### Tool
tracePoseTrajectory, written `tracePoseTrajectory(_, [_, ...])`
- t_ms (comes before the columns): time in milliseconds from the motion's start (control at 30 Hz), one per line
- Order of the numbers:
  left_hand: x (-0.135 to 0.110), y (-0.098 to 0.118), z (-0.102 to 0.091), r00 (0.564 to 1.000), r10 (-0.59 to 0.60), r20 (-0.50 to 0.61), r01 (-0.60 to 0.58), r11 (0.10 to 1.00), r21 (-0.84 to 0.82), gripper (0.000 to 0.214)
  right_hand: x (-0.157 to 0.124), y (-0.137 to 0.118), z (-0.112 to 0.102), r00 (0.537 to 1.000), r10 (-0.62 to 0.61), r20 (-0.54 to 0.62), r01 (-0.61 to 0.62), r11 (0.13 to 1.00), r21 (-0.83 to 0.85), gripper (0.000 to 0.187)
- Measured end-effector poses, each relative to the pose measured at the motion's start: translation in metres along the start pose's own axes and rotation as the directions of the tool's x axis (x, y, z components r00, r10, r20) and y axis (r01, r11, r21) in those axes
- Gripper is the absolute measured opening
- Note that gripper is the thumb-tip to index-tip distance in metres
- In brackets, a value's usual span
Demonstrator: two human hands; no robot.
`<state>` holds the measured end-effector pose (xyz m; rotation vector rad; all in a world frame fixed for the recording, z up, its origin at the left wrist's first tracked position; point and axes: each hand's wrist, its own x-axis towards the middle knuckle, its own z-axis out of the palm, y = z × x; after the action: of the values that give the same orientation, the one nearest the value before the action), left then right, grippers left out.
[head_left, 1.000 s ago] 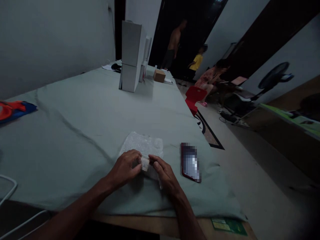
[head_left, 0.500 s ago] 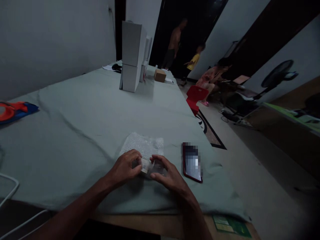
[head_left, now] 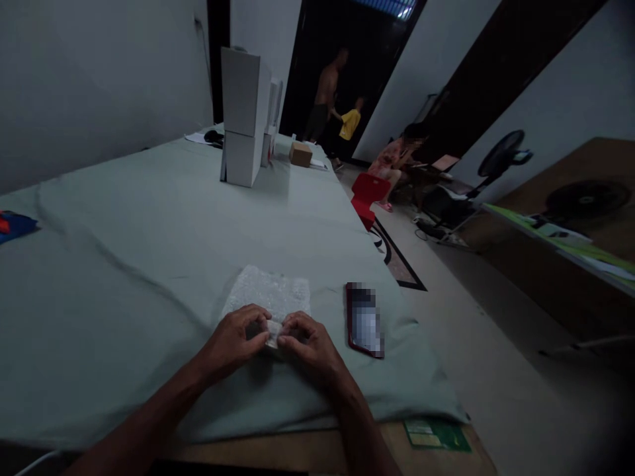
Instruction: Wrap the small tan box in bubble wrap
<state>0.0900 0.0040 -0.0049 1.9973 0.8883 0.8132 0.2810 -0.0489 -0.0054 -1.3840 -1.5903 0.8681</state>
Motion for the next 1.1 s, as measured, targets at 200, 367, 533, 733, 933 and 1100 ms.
tracePoseTrajectory(200, [-0.0005,-0.0033,0.0022,1.0,0.005,0.002,-0.005,1.0,-0.025,0.003,-0.0046,0.0026,0.0017,0.997,0.06,-0.038,-0.054,0.99,0.128,0.007])
tracePoseTrajectory(367, [0.0,-0.002,0.0018,1.0,-0.006,0.003,0.006,0.999,-0.034,0.003,-0.0065,0.0054,0.0032,0.995,0.088,-0.044,-0.08,0.982,0.171,0.008])
tracePoseTrajectory(533, [0.0,0.0006,0.0012,1.0,-0.022,0.017,0.023,0.999,-0.029,0.004,-0.0078,0.0076,0.0043,0.994,0.102,-0.041,-0.092,0.975,0.201,0.011])
tracePoseTrajectory(733, [0.0009,0.0015,0.0018,0.999,-0.04,0.022,0.041,0.998,-0.055,0.004,-0.0081,0.0047,0.0058,0.99,0.125,-0.063,-0.111,0.974,0.197,0.013])
tracePoseTrajectory(933, [0.0019,0.0009,0.0015,0.997,-0.064,0.039,0.067,0.995,-0.075,0.005,-0.0092,0.0043,0.0074,0.987,0.144,-0.069,-0.124,0.965,0.232,0.016])
tracePoseTrajectory(1100, [0.0027,0.0012,0.0001,0.992,-0.105,0.065,0.112,0.988,-0.111,0.005,-0.01,0.0035,0.007,0.986,0.154,-0.058,-0.134,0.958,0.255,0.015])
